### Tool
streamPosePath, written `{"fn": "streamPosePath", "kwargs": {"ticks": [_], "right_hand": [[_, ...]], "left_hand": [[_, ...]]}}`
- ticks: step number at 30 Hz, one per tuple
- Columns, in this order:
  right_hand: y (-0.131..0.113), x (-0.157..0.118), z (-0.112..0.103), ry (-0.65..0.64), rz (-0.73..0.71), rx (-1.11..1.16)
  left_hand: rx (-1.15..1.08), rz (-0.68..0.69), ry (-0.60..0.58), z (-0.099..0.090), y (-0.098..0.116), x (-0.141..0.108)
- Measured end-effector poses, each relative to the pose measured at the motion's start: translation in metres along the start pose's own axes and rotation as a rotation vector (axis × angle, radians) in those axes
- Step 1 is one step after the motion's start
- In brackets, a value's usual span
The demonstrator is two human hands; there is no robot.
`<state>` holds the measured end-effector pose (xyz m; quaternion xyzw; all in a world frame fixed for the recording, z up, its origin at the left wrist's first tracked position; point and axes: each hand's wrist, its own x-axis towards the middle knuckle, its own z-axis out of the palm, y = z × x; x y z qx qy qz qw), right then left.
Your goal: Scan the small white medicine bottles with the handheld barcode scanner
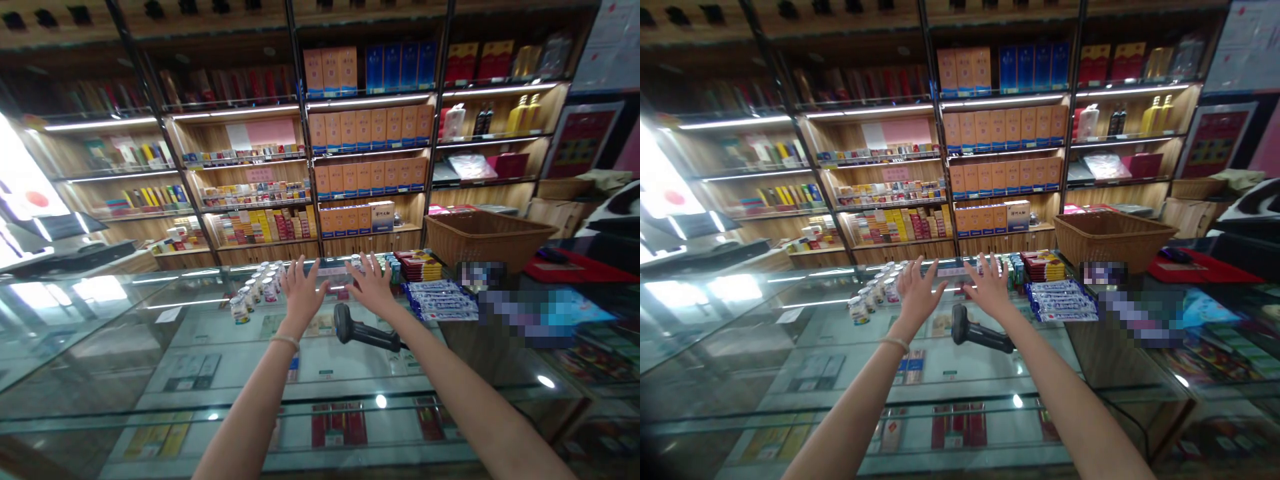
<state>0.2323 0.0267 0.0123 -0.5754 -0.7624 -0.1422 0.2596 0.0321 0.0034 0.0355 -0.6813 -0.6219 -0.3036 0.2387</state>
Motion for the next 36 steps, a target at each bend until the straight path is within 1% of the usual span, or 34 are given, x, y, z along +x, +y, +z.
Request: {"fn": "streamPosePath", "kwargs": {"ticks": [9,17,23,31,36], "right_hand": [[0.008,-0.009,0.015,0.027,0.014,-0.019],[0.009,-0.017,0.019,0.047,0.013,-0.016],[0.012,-0.019,0.02,0.058,0.028,-0.035],[0.018,-0.019,0.025,-0.025,0.112,-0.043],[0.015,-0.015,0.021,-0.051,0.093,-0.031]], "left_hand": [[-0.023,-0.032,-0.004,0.018,0.008,0.0],[-0.027,0.02,0.015,0.026,0.01,-0.009],[-0.028,0.044,0.03,0.033,0.008,-0.012],[-0.053,0.031,-0.035,0.032,0.008,-0.014],[-0.069,0.038,-0.039,0.032,0.006,-0.015]]}}
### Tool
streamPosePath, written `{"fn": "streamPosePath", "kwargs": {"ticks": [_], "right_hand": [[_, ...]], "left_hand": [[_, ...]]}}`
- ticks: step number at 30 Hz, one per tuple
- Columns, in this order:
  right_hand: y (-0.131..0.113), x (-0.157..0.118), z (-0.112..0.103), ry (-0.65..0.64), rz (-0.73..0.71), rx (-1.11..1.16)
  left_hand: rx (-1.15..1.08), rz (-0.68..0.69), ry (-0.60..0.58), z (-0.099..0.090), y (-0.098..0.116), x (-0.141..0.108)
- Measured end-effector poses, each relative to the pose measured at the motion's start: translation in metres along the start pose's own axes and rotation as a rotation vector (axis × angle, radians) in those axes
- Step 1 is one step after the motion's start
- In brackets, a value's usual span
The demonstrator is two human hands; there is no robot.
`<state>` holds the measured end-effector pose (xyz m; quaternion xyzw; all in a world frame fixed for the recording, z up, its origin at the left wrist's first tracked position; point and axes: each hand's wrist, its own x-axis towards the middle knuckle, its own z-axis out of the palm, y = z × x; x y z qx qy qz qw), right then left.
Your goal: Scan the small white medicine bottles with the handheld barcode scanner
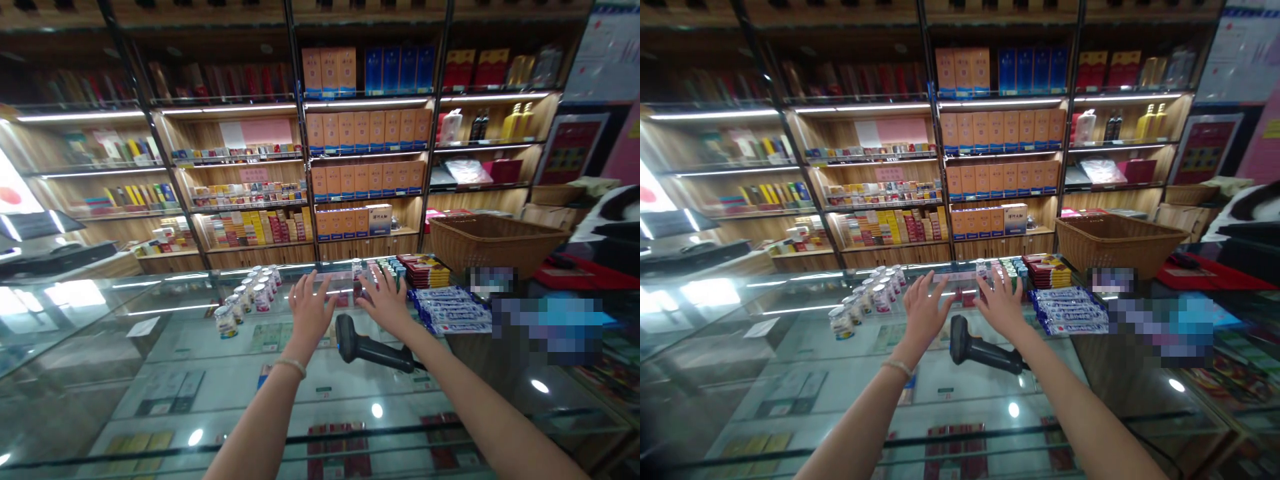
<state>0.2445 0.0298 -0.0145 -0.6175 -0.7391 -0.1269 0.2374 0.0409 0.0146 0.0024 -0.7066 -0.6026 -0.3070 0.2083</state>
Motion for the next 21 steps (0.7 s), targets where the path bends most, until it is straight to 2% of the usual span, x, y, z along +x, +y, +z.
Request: {"fn": "streamPosePath", "kwargs": {"ticks": [5,9,13,17,21], "right_hand": [[0.004,0.02,-0.004,-0.053,-0.012,-0.005],[0.014,0.049,-0.008,-0.142,0.039,0.006],[0.023,0.079,-0.013,-0.227,0.069,0.005],[0.03,0.102,-0.013,-0.256,0.054,-0.015],[0.039,0.119,-0.013,-0.271,0.04,-0.031]], "left_hand": [[-0.004,0.009,0.011,0.002,-0.001,0.001],[-0.004,0.007,0.02,0.006,-0.005,0.001],[-0.01,-0.06,-0.006,0.004,-0.007,0.006],[-0.005,-0.077,-0.067,0.0,-0.004,0.028],[-0.006,-0.047,-0.113,0.011,0.0,0.061]]}}
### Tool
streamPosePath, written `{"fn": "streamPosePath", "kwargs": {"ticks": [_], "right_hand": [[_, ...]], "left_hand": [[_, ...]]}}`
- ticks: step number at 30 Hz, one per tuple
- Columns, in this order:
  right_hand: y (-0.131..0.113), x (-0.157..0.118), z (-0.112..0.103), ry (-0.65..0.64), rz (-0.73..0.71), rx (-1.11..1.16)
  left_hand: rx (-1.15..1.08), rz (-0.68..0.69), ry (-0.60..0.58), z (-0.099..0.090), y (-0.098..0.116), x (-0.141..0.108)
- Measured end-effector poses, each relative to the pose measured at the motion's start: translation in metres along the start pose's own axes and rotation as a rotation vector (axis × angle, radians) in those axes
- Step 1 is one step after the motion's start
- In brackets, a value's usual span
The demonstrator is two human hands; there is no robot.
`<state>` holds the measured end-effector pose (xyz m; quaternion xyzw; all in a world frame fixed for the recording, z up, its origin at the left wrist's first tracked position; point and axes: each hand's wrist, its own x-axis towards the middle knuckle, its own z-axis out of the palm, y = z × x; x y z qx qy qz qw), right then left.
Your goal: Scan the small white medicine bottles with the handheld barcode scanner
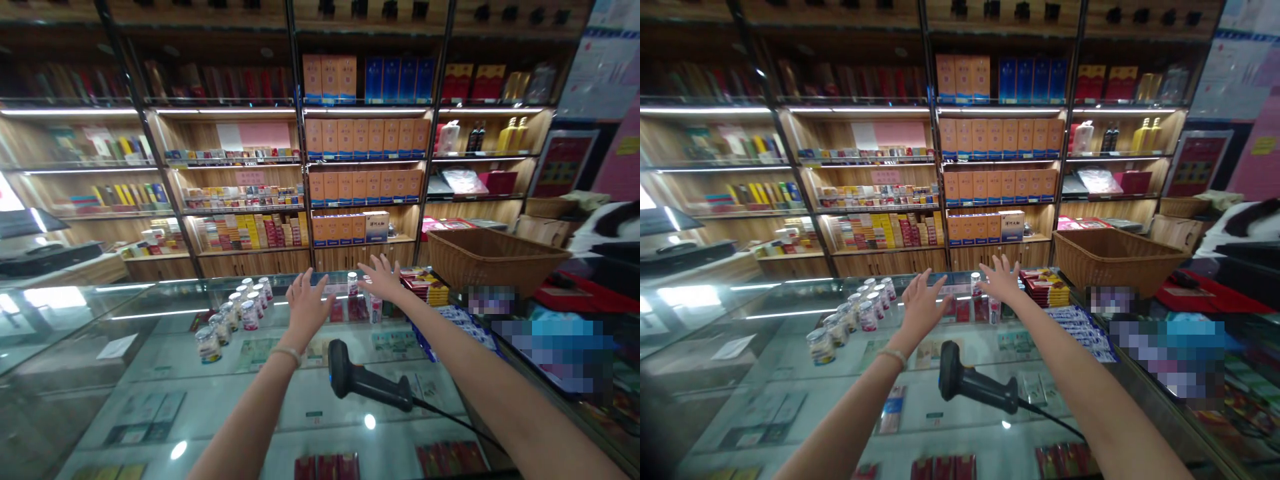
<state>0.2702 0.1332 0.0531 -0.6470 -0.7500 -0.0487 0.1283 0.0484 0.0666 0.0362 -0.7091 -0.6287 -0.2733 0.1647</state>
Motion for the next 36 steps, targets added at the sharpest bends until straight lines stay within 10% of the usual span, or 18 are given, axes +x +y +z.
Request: {"fn": "streamPosePath", "kwargs": {"ticks": [21,36], "right_hand": [[0.022,0.069,0.021,-0.052,-0.089,0.04],[0.003,0.067,0.023,0.001,-0.137,0.109]], "left_hand": [[-0.041,0.086,-0.244,0.105,0.012,0.085],[-0.052,0.096,-0.29,0.098,0.02,0.084]]}}
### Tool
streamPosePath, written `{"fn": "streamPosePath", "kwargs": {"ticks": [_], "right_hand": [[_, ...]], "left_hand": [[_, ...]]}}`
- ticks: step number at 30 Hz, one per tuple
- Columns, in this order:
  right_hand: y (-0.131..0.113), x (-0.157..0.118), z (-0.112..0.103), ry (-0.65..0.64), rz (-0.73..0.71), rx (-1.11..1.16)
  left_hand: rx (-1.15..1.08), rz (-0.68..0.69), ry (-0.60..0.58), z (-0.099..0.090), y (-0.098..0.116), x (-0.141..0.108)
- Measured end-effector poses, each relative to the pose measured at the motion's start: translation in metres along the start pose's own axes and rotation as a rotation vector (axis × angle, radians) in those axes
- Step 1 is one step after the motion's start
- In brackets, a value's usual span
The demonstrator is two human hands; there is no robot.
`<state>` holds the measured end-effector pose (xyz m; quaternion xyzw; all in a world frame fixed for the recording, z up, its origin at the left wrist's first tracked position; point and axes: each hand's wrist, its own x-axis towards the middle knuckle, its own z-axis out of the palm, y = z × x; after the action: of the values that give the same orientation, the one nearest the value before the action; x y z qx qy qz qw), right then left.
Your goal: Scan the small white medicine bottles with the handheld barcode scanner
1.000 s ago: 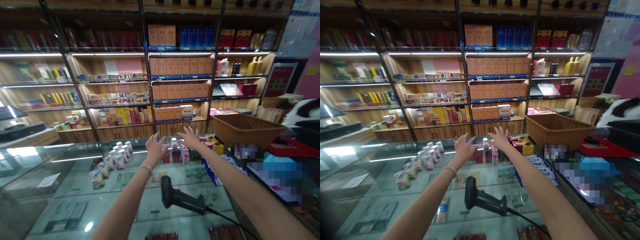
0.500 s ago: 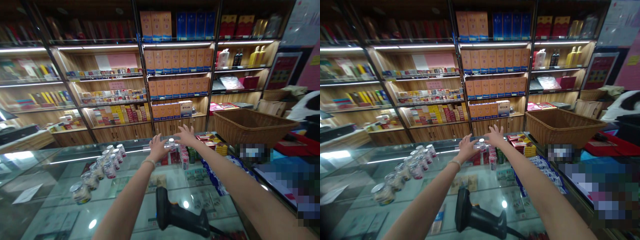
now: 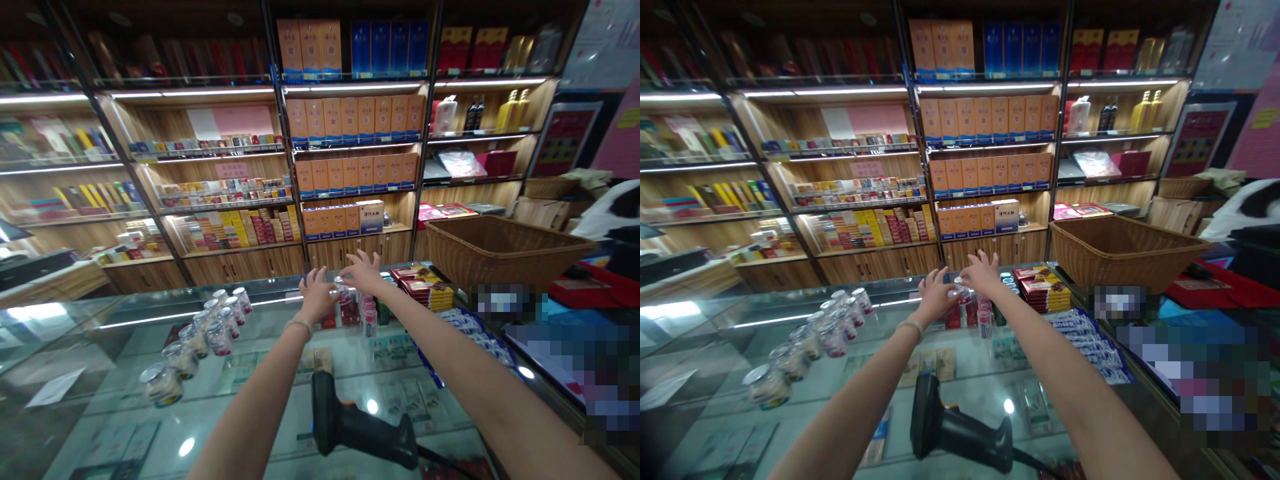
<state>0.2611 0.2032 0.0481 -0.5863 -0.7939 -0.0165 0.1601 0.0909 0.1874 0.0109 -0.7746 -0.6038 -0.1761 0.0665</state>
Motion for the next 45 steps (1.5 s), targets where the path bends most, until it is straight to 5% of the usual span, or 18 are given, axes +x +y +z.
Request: {"fn": "streamPosePath", "kwargs": {"ticks": [14,27,36,45], "right_hand": [[-0.046,-0.063,-0.042,0.33,-0.016,0.219],[-0.079,-0.114,-0.022,0.549,-0.03,0.415],[-0.073,-0.137,0.0,0.482,-0.139,0.349],[-0.066,-0.158,0.005,0.282,-0.194,0.251]], "left_hand": [[-0.153,-0.05,0.23,-0.074,0.002,-0.074],[-0.397,-0.05,0.393,-0.064,-0.012,-0.129],[-0.464,-0.03,0.423,-0.058,-0.016,-0.14],[-0.426,-0.142,0.268,-0.073,-0.008,-0.151]]}}
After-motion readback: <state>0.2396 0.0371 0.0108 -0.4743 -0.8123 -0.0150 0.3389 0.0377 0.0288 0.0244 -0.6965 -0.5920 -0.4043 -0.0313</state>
